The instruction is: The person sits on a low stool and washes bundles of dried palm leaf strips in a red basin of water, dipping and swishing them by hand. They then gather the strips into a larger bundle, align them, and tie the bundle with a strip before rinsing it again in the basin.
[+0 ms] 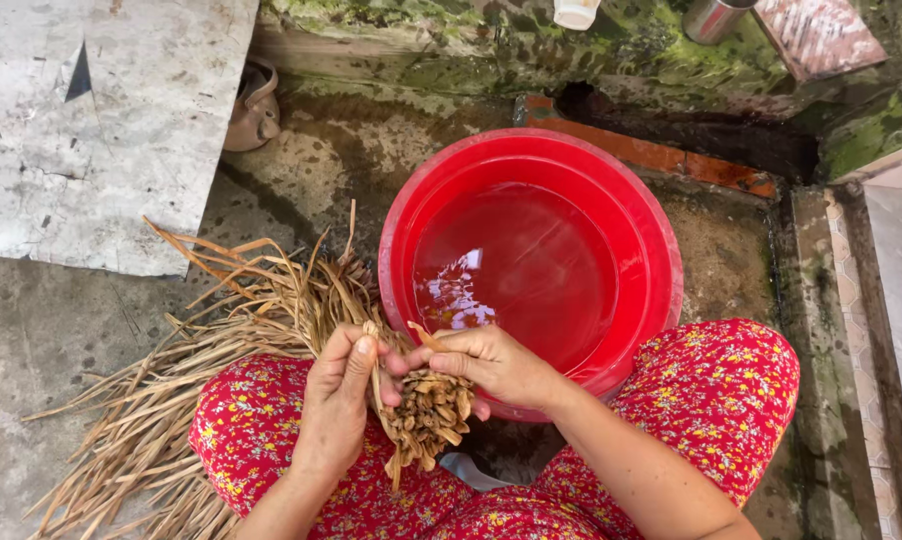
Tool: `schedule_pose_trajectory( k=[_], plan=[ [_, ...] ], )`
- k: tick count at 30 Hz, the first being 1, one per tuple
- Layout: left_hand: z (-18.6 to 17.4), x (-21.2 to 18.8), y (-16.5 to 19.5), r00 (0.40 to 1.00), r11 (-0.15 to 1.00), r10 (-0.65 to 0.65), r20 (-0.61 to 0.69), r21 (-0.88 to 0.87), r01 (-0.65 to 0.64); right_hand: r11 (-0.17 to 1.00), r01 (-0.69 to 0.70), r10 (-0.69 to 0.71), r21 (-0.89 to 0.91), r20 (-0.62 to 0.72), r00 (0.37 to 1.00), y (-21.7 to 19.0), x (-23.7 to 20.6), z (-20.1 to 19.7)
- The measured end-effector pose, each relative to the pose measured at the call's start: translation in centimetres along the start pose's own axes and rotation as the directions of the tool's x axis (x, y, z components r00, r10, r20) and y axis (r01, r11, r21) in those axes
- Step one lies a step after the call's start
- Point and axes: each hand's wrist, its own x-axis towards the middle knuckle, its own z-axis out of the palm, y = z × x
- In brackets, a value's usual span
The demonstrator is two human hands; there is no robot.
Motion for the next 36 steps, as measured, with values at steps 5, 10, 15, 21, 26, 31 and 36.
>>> schedule_pose_trajectory(
  k=[5,10,15,21,26,31,36],
  plan=[
    [-0.5,0.0,0.6,0.999,0.991,-0.031,-0.017,-0.130,0.029,0.926,0.365,-0.361,-0.096,0.054,0.931,1.9,0.6,-1.3],
    [-1.0,-0.1,-0.3,0.995,0.986,-0.103,0.012,-0.134,0.104,0.946,0.252,-0.229,0.205,-0.131,0.965,5.3,3.3,-1.5],
    [-2.0,1.0,-0.6,0.979,0.961,-0.202,0.018,-0.190,0.201,0.948,0.264,-0.214,0.180,-0.255,0.943,6.6,5.3,0.9],
    [-2.1,1.8,0.4,0.944,0.938,-0.331,0.015,-0.104,0.331,0.895,0.266,-0.225,0.359,-0.151,0.963,6.0,6.7,1.1],
    [-1.4,1.2,0.3,0.963,0.959,-0.265,-0.048,-0.122,0.258,0.881,0.384,-0.343,0.277,-0.185,0.921,5.7,5.6,2.0],
    [-1.1,0.8,-0.5,0.980,0.978,-0.179,-0.091,-0.127,0.167,0.924,0.253,-0.229,0.288,-0.112,0.967,3.9,5.1,2.1],
    [-1.1,-0.1,-1.0,0.977,0.981,-0.185,-0.103,0.042,0.190,0.941,0.217,-0.224,0.259,-0.005,0.975,2.6,5.7,1.7]
  ],
)
